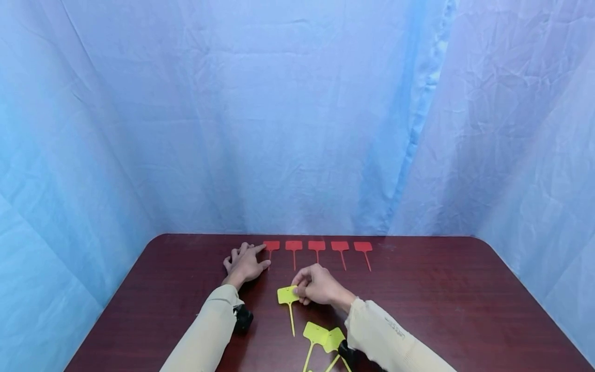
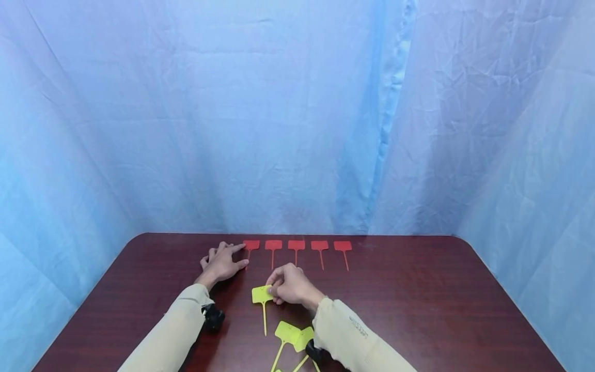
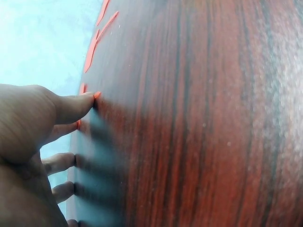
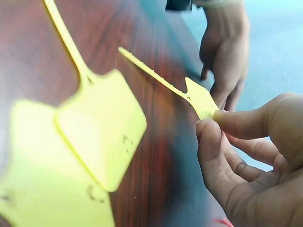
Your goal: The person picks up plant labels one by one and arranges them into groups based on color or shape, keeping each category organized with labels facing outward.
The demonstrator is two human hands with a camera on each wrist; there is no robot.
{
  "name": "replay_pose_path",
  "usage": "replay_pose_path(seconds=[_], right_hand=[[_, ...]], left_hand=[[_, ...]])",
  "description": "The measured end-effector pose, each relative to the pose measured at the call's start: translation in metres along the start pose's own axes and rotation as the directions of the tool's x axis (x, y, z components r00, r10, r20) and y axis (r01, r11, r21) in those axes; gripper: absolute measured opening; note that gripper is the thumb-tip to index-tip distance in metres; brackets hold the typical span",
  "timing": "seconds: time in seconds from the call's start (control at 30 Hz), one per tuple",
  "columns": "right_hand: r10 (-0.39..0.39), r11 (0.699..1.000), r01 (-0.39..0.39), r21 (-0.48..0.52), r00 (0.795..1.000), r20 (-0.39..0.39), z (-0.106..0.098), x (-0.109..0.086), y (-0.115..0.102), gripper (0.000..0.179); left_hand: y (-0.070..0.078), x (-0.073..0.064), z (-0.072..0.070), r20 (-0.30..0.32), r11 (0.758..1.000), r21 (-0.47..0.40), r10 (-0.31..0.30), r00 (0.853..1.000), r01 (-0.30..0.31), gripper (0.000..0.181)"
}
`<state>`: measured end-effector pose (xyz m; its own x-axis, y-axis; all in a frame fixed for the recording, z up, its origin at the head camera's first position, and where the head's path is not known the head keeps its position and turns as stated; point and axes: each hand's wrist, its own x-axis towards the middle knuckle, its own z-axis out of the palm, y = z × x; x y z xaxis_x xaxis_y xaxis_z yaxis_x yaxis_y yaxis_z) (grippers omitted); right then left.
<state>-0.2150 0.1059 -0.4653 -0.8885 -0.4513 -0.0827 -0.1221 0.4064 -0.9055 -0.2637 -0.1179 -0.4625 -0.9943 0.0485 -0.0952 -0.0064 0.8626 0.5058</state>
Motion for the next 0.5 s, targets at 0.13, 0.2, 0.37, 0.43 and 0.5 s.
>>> replay_pose_path(seconds=[0.13, 0.2, 0.37, 0.43, 0.5], right_hand=[[0.051, 0.999, -0.052, -0.017, 0.996, -0.076, 0.0, 0.012, 0.004, 0.008], [0.067, 0.997, -0.07, -0.019, 0.992, -0.103, 0.001, 0.016, 0.005, 0.007], [0.071, 0.995, -0.08, -0.06, 0.988, -0.139, 0.006, 0.023, 0.005, 0.01], [0.066, 0.993, -0.079, -0.083, 0.987, -0.149, 0.008, 0.024, 0.004, 0.011], [0.062, 0.991, -0.08, -0.105, 0.985, -0.159, 0.009, 0.025, 0.004, 0.012]], left_hand=[[0.001, 0.0, 0.0, -0.005, 1.0, -0.005, 0.006, 1.0, -0.006, 0.054], [0.001, 0.0, 0.0, -0.006, 1.0, -0.007, 0.005, 1.0, -0.005, 0.054], [0.002, -0.001, -0.001, -0.014, 1.0, -0.015, 0.001, 1.0, -0.001, 0.053], [0.002, -0.001, -0.001, -0.016, 1.0, -0.018, 0.0, 1.0, -0.001, 0.053], [0.001, -0.001, 0.0, -0.018, 1.0, -0.019, 0.001, 1.0, -0.002, 0.053]])
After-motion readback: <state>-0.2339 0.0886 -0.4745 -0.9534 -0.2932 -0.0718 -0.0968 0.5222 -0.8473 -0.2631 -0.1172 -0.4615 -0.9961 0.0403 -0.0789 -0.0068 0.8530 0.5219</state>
